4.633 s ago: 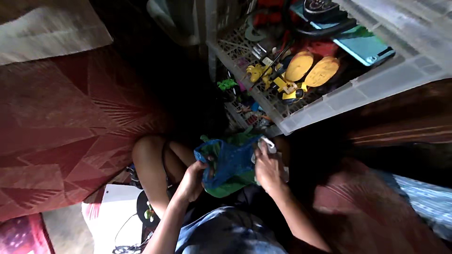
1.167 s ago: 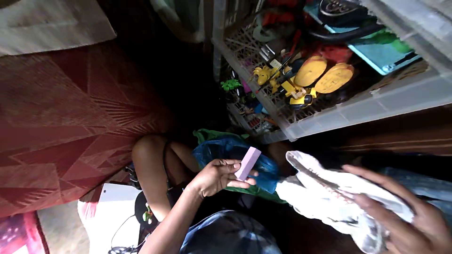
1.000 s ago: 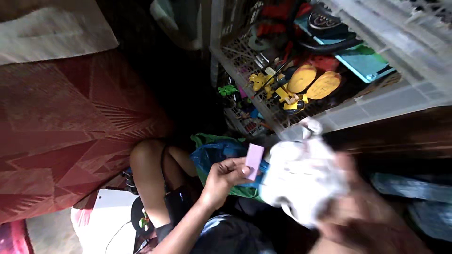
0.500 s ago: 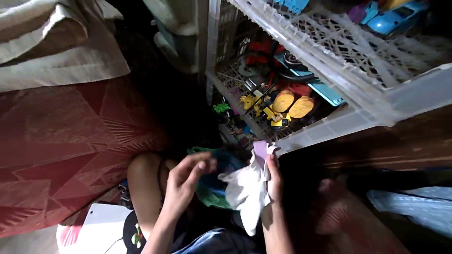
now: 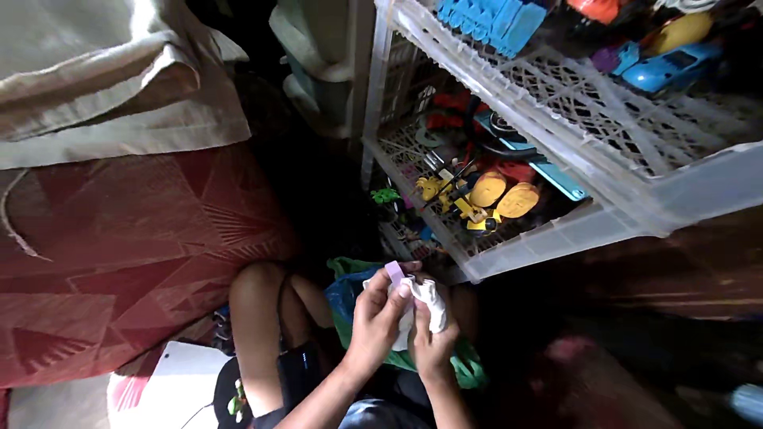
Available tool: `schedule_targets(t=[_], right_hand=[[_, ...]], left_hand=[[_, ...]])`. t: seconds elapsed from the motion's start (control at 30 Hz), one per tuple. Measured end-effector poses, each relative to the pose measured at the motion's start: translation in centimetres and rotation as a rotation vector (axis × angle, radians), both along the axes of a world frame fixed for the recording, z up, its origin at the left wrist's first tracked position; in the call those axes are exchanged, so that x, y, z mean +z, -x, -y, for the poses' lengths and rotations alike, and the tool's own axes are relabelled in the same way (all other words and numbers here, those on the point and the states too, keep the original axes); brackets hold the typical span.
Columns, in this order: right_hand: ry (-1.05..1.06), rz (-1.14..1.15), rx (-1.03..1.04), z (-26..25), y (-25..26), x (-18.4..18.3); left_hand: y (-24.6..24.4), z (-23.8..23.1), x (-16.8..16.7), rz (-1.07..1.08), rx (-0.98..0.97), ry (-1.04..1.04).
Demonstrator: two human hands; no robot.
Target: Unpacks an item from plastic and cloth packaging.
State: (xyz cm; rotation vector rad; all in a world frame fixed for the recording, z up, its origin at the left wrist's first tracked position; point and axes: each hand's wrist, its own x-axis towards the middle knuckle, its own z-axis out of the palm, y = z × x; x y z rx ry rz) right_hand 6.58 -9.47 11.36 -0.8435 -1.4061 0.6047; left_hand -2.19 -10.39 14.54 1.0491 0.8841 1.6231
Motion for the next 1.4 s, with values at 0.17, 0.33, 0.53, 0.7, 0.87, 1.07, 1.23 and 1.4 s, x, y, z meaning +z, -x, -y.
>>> schedule_targets(t=[0.17,0.33,0.53,0.7,0.87,1.07,1.23,1.4], right_hand=[[0.049,-0.149,0.012,0.4,-2.4,1.1],[0.227,-0.312,0.276,1.4,-4.4,4.5],[-0.019,0.103,0.109,-1.1,2.4,3.1],[0.31,-0.077,-0.034,-5.8,1.1,2.6],[0.822,-0.537,0.177,-6.5,-1.8,1.4],[0.783,-0.929,0.408,-4.2,-1.0,1.3],[0.809,-0.77,0.414,-2.8,-0.9,2.7],[0.822,-0.8,0.42,-3.5,-1.3,1.9]], left_hand=[[2.9,-1.8,0.8,0.575,-0.087,0.228],[3.9,-1.4,0.4,0.626,-0.276,0.234],[0.8,2.4,2.3,0.164,-0.038,0.164],[2.3,2.7,-0.2,-0.199,-0.424,0.027],[4.1,3.1,-0.3,-0.291,-0.287,-0.163],[2.9,0.5,-0.5,-0.521,0.007,-0.177],[2.0,-0.6,-0.6,-0.531,0.008,-0.114],[3.5,-0.7,-1.1,-0.401,0.163,-0.045]])
